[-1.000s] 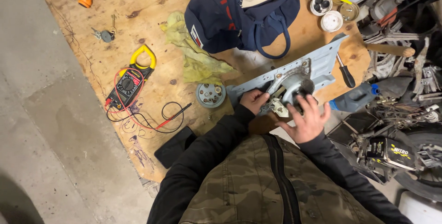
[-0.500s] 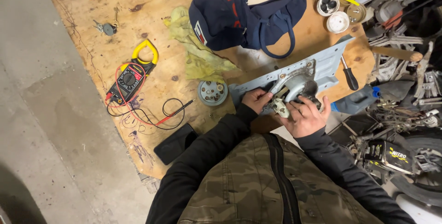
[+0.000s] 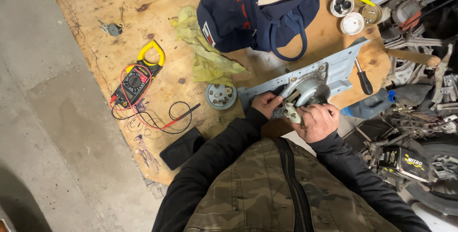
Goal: The person selects a socket wrench from a tool case, then works at a wooden workbench on an electric motor assembly bolted to a metal bracket. They use the socket wrench and a screwdriver to loosen and remove fasteners, detach small mounting hardware, and manipulate the motor and its attached components while disassembling the unit.
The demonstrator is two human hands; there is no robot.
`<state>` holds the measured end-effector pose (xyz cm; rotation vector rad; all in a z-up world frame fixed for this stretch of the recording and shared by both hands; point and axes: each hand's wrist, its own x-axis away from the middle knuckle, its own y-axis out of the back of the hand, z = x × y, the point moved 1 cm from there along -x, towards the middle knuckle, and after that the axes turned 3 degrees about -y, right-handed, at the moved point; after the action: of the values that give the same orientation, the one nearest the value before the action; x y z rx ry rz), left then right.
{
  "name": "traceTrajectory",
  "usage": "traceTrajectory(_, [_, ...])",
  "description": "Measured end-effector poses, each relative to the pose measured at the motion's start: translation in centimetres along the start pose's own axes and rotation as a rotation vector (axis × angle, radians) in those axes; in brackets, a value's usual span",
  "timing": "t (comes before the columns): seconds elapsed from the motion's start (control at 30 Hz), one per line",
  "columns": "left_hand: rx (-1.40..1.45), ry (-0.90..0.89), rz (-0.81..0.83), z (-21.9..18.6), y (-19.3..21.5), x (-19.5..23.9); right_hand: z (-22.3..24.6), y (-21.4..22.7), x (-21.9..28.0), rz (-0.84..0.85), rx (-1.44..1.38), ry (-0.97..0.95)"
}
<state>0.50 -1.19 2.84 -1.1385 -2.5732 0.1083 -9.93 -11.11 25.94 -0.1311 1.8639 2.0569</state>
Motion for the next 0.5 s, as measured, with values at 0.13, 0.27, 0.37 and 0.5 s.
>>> traceTrajectory(0.13, [0.056,0.033,0.024,0.6,-0.1,-0.2,-0.2,0.0,0.2,0.004,-0.012,0.015])
traceTrajectory(0.27, [0.100,0.032,0.070,1.8,-0.1,-0.6,-0.2,-0.4,0.3,-0.025,-0.006,0.019])
traceTrajectory(0.37, [0.096,0.022,0.085,3.1,-0.2,-0.7,0.0,-0.2,0.2,-0.039,0.013,0.022])
traceTrajectory(0.5, [0.302,0.030,0.141,2.9,0.8,-0.2,-0.1,-0.4,0.2,-0.043,0.027,0.030])
